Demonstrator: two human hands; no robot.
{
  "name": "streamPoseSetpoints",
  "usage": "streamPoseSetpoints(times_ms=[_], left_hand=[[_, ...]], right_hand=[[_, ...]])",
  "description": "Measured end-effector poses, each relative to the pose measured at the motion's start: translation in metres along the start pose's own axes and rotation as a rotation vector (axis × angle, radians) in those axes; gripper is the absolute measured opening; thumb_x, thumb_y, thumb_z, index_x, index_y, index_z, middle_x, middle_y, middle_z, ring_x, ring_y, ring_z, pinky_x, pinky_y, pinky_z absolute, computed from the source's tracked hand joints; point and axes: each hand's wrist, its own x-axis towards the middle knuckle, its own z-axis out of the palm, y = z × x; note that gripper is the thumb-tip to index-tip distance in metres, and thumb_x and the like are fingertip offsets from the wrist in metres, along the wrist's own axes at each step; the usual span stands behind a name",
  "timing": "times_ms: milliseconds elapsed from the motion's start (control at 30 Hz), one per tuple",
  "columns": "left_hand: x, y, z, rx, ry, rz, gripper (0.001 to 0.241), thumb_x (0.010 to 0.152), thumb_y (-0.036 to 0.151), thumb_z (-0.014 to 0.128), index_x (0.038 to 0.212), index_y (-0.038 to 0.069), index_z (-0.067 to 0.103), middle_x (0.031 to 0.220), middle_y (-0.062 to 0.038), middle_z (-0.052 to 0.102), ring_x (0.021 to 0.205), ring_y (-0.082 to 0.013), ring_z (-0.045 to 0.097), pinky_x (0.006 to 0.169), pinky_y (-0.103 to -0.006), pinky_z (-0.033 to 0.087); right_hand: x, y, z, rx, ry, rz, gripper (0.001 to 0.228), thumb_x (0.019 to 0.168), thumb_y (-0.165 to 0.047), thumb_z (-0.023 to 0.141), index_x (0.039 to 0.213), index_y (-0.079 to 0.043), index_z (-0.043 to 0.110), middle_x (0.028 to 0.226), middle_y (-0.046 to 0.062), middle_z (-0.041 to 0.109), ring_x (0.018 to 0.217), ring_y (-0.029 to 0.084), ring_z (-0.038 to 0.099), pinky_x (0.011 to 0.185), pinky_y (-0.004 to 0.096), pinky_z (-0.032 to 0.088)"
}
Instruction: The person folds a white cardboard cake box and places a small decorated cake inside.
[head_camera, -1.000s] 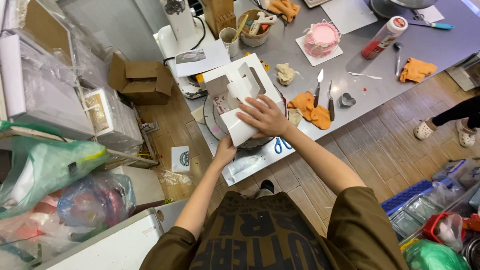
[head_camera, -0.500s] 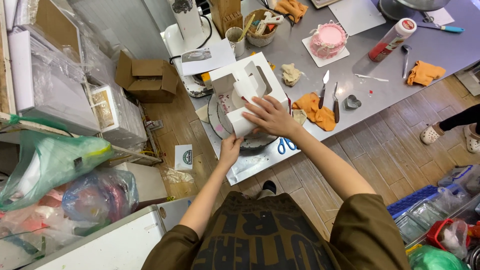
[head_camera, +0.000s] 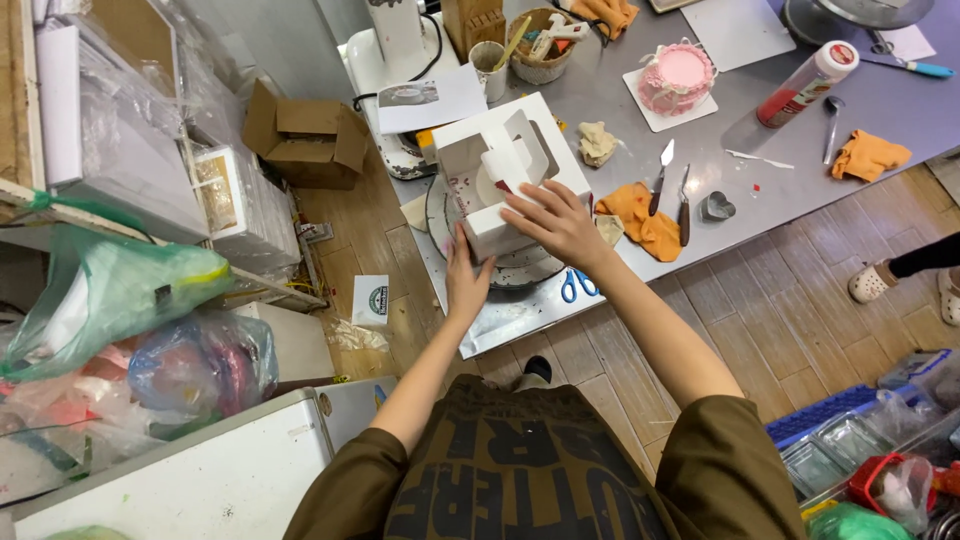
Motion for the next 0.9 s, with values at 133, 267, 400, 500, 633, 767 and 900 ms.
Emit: streamPoseSetpoints(times_ms=[133, 267, 400, 500, 633, 767, 900], left_hand=[[-0.005, -0.02, 0.019, 0.065, 0.03, -0.036, 0.083, 0.098, 0.024, 0.064, 0.165, 0.009, 0.017, 0.163, -0.023, 0.04, 0.144, -0.0574, 0.035, 0.115, -0.0523, 0.037], [-0.01, -0.012, 0.029, 0.094, 0.112, -0.033, 0.079, 0.101, 0.027, 0.064, 0.164, 0.011, 0.02, 0.163, -0.017, 0.043, 0.143, -0.0536, 0.041, 0.116, -0.0508, 0.039], [-0.017, 0.007, 0.019, -0.001, 0.087, 0.0, 0.082, 0.099, 0.025, 0.065, 0.164, 0.008, 0.017, 0.156, -0.024, 0.042, 0.139, -0.0506, 0.046, 0.113, -0.049, 0.041], [-0.029, 0.011, 0.001, -0.151, -0.074, -0.095, 0.075, 0.095, 0.022, 0.068, 0.159, 0.008, 0.03, 0.147, -0.024, 0.052, 0.132, -0.0417, 0.055, 0.106, -0.0427, 0.047], [-0.016, -0.02, -0.03, -0.385, 0.102, -0.114, 0.031, 0.099, 0.012, 0.064, 0.129, 0.007, 0.065, 0.117, -0.011, 0.073, 0.106, -0.0208, 0.07, 0.09, -0.0303, 0.054], [0.051, -0.041, -0.064, -0.579, 0.244, -0.191, 0.033, 0.109, 0.027, 0.056, 0.131, 0.003, 0.06, 0.126, -0.009, 0.063, 0.117, -0.0191, 0.057, 0.104, -0.0311, 0.044], [0.099, -0.005, -0.06, -0.632, -0.192, -0.454, 0.085, 0.103, 0.063, 0.039, 0.163, 0.007, 0.017, 0.171, -0.01, 0.015, 0.155, -0.021, 0.015, 0.121, -0.0341, 0.014]], right_hand=[[-0.008, 0.001, 0.007, -0.01, -0.023, -0.004, 0.049, 0.093, -0.02, 0.071, 0.141, -0.019, 0.064, 0.147, 0.0, 0.061, 0.136, 0.023, 0.057, 0.115, 0.042, 0.043], [-0.022, 0.006, 0.024, 0.042, 0.017, 0.052, 0.052, 0.094, -0.026, 0.076, 0.145, -0.021, 0.063, 0.151, 0.009, 0.057, 0.137, 0.024, 0.053, 0.116, 0.043, 0.042], [-0.043, 0.008, 0.033, -0.016, 0.016, 0.154, 0.056, 0.091, -0.029, 0.08, 0.144, -0.025, 0.062, 0.153, 0.009, 0.053, 0.143, 0.025, 0.049, 0.121, 0.045, 0.037], [-0.064, 0.005, 0.025, 0.066, 0.009, 0.334, 0.061, 0.089, -0.028, 0.08, 0.146, -0.021, 0.059, 0.16, 0.016, 0.041, 0.149, 0.033, 0.04, 0.125, 0.05, 0.03], [-0.08, -0.004, 0.023, 0.913, 0.172, 0.904, 0.068, 0.1, -0.041, 0.066, 0.159, -0.015, 0.042, 0.171, 0.015, 0.031, 0.159, 0.03, 0.029, 0.129, 0.052, 0.023], [-0.073, 0.012, 0.049, 1.466, 0.255, 1.414, 0.078, 0.098, -0.06, 0.047, 0.16, -0.018, 0.028, 0.168, 0.005, 0.027, 0.154, 0.023, 0.025, 0.12, 0.045, 0.023], [-0.063, 0.04, 0.075, 1.586, 0.166, 1.504, 0.083, 0.095, -0.063, 0.049, 0.157, -0.009, 0.037, 0.162, 0.011, 0.041, 0.149, 0.026, 0.036, 0.118, 0.04, 0.029]])
